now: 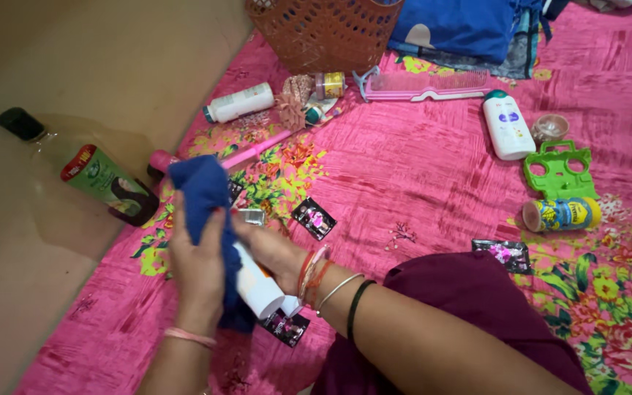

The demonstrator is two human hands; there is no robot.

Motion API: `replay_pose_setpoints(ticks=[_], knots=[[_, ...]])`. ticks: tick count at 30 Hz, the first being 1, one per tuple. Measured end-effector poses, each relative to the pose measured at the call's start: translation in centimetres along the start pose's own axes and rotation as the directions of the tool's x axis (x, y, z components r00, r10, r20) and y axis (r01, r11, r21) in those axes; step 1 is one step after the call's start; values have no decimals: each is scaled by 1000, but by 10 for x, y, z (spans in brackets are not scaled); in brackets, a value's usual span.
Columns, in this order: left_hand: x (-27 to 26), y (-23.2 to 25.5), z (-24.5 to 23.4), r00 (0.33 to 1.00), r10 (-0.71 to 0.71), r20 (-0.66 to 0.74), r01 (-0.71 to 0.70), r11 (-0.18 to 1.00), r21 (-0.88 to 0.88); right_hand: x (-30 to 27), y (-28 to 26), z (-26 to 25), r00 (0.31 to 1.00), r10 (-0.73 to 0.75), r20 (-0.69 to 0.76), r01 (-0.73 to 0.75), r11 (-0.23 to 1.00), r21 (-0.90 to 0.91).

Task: The person sits on a bed and wipes various small items, including a yellow packet and a white tube, using a blue cloth. They repeatedly place the cleaned items onto a wall shelf and return to wipe more items from the bed.

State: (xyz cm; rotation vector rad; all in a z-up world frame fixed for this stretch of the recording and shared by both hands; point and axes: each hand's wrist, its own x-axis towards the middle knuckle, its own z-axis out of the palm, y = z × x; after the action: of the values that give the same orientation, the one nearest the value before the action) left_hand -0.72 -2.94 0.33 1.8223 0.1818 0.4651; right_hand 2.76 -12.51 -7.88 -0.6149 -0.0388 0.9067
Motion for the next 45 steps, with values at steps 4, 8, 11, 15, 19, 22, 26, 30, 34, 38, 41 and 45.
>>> replay_pose_setpoints(ticks=[4, 8, 11, 15, 19, 22, 26, 30, 34, 38, 41, 45], knots=[[18, -24, -25, 987, -156, 46, 161, 881, -446, -6, 8, 24, 990, -126, -64, 84, 888, -453], [19, -49, -14, 967, -234, -97, 162, 867, -471, -4, 7, 28, 973, -179, -143, 106, 905, -411], [1, -50, 14, 944, -285, -166, 164, 843, -512, -1, 4, 17, 949, -285, -134, 227, 914, -337], [-23, -23, 35, 951, -243, -193, 163, 920, -358, 8, 8, -6, 919, -383, -98, 363, 916, -173], [-58, 11, 58, 964, -187, -188, 127, 948, -291, 43, 20, -58, 849, -497, -179, 345, 780, -522], [-89, 37, 71, 962, -161, -219, 201, 964, 174, 81, 14, -106, 685, -721, 101, 666, 565, -487], [-68, 38, 59, 990, -67, -121, 85, 984, 154, 63, 7, -95, 858, -510, -58, 312, 608, -730], [-15, 3, 19, 989, 10, -151, -20, 998, -65, -4, 7, -2, 975, -78, -209, -6, 928, -372], [25, -32, -29, 995, -73, -63, 40, 908, -417, -25, 4, 48, 996, -66, -61, 35, 912, -408], [46, -46, -66, 966, -258, -11, 194, 754, -628, -23, -3, 51, 998, 48, -41, -57, 960, -274], [53, -39, -84, 916, -365, 165, 348, 521, -779, -25, -19, 47, 989, 57, 139, -54, 998, -21], [48, -21, -86, 903, -357, 240, 418, 597, -685, -29, -25, 42, 977, 161, 138, -144, 981, -128]])
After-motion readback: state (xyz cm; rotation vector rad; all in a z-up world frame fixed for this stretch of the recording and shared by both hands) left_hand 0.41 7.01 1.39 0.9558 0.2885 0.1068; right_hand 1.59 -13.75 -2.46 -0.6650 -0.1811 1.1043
